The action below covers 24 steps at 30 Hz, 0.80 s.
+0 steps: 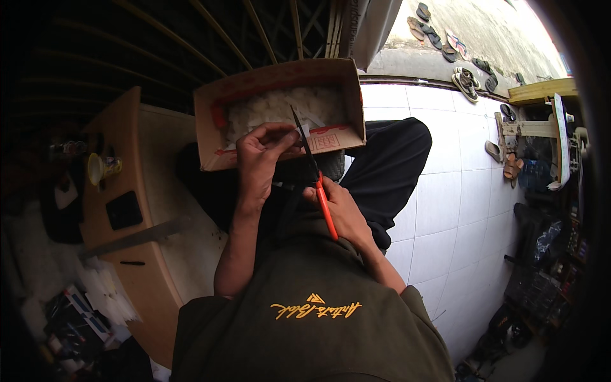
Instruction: The person cuts small pieces of white fabric using shears while holding the material over a cardboard box.
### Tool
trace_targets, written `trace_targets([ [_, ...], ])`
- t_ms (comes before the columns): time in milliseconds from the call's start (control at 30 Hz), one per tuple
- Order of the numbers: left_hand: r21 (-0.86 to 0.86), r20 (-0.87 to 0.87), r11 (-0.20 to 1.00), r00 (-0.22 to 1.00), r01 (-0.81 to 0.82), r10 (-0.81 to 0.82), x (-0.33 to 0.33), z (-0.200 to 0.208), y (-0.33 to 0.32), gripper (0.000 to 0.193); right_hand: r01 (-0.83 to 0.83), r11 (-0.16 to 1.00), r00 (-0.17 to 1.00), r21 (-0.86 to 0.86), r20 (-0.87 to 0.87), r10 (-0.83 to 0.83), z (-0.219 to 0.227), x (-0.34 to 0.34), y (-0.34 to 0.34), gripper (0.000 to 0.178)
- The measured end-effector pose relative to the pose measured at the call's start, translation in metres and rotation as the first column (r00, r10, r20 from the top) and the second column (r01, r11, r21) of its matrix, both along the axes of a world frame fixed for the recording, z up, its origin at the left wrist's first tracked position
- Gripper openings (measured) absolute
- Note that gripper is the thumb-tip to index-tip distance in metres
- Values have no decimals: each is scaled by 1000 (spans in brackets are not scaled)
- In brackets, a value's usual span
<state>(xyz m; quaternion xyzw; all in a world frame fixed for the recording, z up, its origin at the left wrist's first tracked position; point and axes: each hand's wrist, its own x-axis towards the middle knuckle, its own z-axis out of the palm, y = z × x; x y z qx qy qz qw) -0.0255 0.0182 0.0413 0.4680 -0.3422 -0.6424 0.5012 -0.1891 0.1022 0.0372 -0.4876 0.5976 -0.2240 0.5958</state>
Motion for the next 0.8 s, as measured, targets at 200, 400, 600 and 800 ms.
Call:
trace_targets([
  [200,23,1,1000,1000,-20,20,3,-2,-3,14,-61,992,993,112,-91,71,11,-3,-13,61],
  [400,41,-14,997,998,-62,62,1,1,-2,16,-107,988,991,108,-66,114,-3,-14,22,71],
  [600,-20,11,1000,1000,-10,11,1,-3,-1,16,-134,985,984,109,-100,145,-6,-11,26,77],
  [800,42,44,999,999,19,-21,3,-3,-2,16,-65,995,993,79,-94,73,4,-3,-3,68],
])
